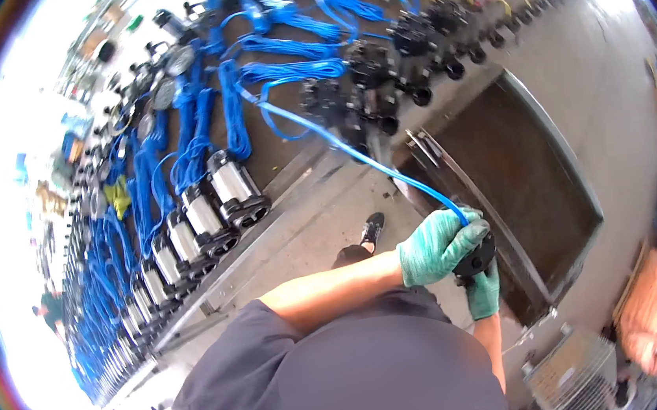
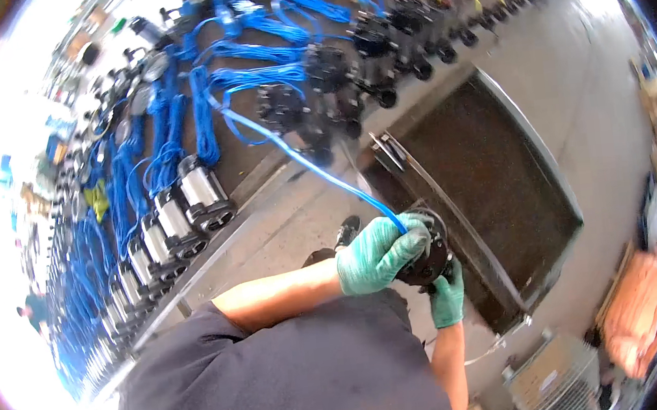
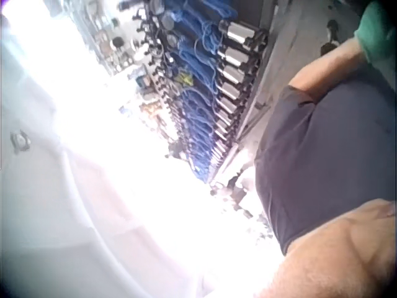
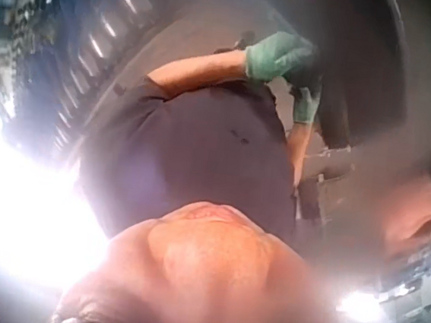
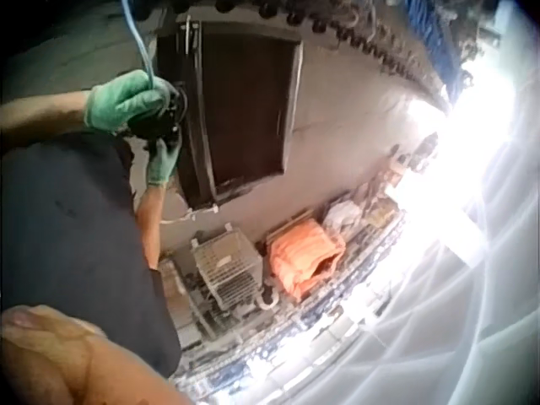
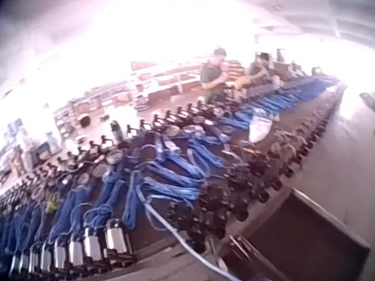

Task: The person picks up a cylindrical pump with a blue cable by hand, places it into a metal tray with liquid for testing, and then returns the pump to the row on the assembly line.

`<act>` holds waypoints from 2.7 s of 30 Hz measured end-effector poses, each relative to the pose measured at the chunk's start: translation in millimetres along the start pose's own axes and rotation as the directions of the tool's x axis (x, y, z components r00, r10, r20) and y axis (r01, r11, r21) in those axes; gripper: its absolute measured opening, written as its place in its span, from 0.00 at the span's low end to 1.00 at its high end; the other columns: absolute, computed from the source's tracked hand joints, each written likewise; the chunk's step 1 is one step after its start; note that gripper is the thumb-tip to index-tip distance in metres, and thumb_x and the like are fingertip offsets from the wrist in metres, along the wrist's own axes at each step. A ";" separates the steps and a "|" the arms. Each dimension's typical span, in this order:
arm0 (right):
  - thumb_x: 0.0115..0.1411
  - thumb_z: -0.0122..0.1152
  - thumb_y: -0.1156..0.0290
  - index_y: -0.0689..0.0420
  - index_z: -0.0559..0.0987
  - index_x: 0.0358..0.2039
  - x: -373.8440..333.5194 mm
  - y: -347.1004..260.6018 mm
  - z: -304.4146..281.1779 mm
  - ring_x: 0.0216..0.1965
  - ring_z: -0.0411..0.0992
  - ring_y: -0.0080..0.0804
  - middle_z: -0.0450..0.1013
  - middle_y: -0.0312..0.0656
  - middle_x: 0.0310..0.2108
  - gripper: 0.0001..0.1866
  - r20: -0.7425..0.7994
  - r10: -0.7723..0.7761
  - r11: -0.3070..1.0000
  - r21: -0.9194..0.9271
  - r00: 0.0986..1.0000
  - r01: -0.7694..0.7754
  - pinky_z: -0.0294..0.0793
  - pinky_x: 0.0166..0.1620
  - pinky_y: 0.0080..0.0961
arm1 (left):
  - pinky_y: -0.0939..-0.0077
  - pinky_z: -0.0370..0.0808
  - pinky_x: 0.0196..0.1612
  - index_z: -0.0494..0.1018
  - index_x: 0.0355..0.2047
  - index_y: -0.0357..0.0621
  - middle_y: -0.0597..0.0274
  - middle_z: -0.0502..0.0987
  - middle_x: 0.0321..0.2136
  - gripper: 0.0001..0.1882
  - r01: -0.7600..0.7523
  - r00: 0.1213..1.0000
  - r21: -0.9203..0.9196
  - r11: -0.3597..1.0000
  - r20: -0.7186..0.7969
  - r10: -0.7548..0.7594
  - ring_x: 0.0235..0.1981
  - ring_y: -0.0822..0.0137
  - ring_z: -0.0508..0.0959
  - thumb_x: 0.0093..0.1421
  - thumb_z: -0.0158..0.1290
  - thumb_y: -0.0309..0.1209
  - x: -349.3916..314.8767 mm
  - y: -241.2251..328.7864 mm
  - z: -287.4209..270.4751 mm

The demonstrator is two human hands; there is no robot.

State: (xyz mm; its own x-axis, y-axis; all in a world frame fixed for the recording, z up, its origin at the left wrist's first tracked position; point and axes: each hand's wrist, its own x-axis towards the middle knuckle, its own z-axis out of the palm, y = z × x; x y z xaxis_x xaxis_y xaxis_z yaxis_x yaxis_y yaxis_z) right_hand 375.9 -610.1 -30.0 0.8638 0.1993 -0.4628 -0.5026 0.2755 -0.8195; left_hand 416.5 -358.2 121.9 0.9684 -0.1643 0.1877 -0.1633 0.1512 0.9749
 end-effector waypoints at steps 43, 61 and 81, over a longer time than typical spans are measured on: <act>0.62 0.66 0.56 0.52 0.75 0.51 -126.7 37.3 -186.0 0.46 0.79 0.59 0.81 0.55 0.43 0.21 -0.939 -0.339 0.716 -0.294 0.053 -0.634 0.78 0.49 0.50 | 0.68 0.70 0.60 0.58 0.62 0.35 0.54 0.73 0.51 0.44 0.370 0.886 0.487 0.791 0.071 -0.458 0.51 0.62 0.73 0.54 0.74 0.35 17.3 -209.3 -36.6; 0.67 0.63 0.70 0.61 0.81 0.46 -88.0 26.9 -205.1 0.21 0.74 0.24 0.76 0.35 0.24 0.10 -0.928 -0.154 0.956 -0.054 0.340 0.287 0.74 0.24 0.25 | 0.66 0.71 0.59 0.61 0.61 0.32 0.49 0.75 0.53 0.44 0.345 0.862 0.738 0.580 -0.003 -0.507 0.51 0.58 0.74 0.54 0.74 0.41 31.3 -208.0 -37.9; 0.69 0.57 0.75 0.59 0.79 0.53 -19.0 38.0 -105.8 0.38 0.75 0.25 0.81 0.38 0.40 0.13 -0.469 -0.296 0.937 -0.310 0.832 0.159 0.76 0.45 0.24 | 0.71 0.74 0.52 0.59 0.57 0.37 0.53 0.76 0.49 0.38 0.331 0.884 0.725 0.604 -0.014 -0.467 0.46 0.63 0.75 0.59 0.71 0.39 29.5 -177.1 -11.8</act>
State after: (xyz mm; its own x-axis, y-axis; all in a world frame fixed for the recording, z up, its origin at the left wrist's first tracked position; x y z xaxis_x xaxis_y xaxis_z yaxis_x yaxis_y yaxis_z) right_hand 344.2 -702.9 -88.2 0.8844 -0.3565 -0.3012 -0.3229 -0.0013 -0.9464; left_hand 476.3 -378.3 -46.6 0.9351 -0.2018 -0.2912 0.0851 -0.6699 0.7375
